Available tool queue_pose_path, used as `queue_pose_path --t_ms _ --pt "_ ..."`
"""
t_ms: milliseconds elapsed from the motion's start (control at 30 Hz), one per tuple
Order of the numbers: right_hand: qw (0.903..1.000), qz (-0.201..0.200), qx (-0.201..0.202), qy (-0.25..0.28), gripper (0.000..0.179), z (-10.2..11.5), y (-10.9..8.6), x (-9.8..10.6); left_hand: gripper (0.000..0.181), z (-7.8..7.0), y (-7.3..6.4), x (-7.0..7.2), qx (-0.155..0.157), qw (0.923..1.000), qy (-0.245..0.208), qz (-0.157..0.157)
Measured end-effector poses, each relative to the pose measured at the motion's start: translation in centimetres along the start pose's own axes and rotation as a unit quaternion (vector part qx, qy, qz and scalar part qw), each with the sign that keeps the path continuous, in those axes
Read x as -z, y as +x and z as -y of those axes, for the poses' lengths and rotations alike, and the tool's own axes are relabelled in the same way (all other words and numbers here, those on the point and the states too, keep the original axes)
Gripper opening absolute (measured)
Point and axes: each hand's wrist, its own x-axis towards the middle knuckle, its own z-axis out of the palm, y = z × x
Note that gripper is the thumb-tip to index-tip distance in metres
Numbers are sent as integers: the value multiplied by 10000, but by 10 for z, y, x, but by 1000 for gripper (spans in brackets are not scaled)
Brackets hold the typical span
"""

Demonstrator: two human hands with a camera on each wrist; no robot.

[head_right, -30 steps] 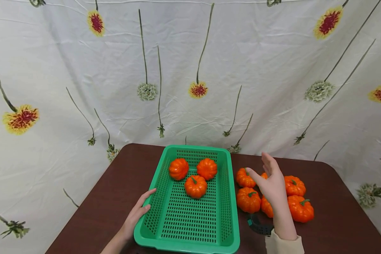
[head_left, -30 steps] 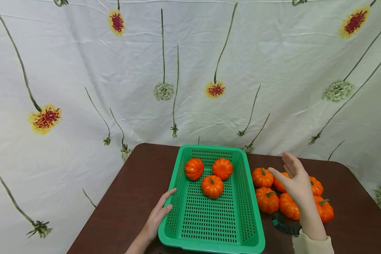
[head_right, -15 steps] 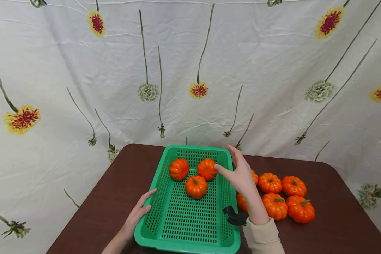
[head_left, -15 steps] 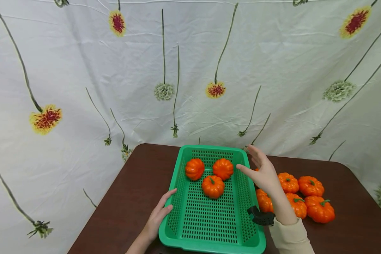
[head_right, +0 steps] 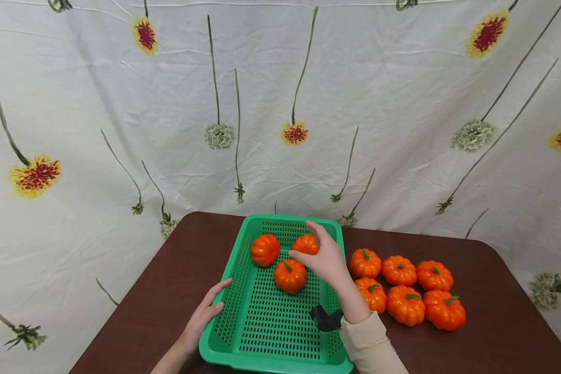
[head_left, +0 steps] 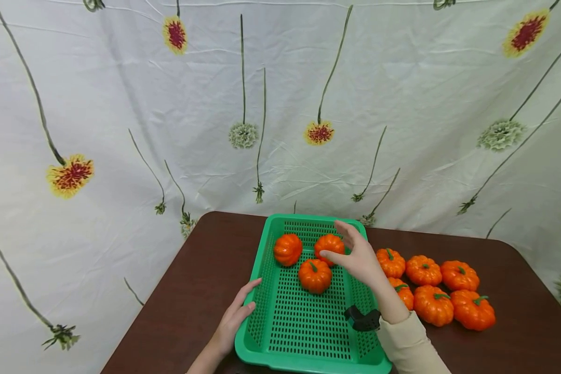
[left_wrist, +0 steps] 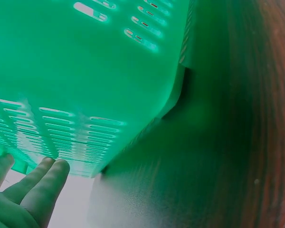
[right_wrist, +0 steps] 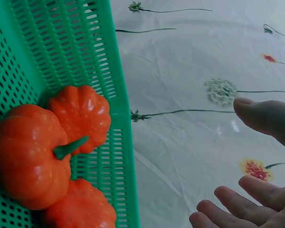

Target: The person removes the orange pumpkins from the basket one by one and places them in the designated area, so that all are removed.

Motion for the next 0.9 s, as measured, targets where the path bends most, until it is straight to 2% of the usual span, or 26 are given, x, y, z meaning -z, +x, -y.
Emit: queue_pose_path --t_ms 133,267,567,900 --pt "10000 -4 -6 53 79 -4 3 -10 44 0 0 -1 9 10000 -10 -1" --pt "9997 18 -235 -13 80 -6 5 -20 44 0 0 0 -13 10000 53 34" --pt "9958 -295 -585 -638 78 -14 11 -39 44 -1 0 0 -53 9999 91 44" --pt "9939 -342 -891 -548 77 -26 13 -52 44 -1 0 -1 -21 10000 32 42"
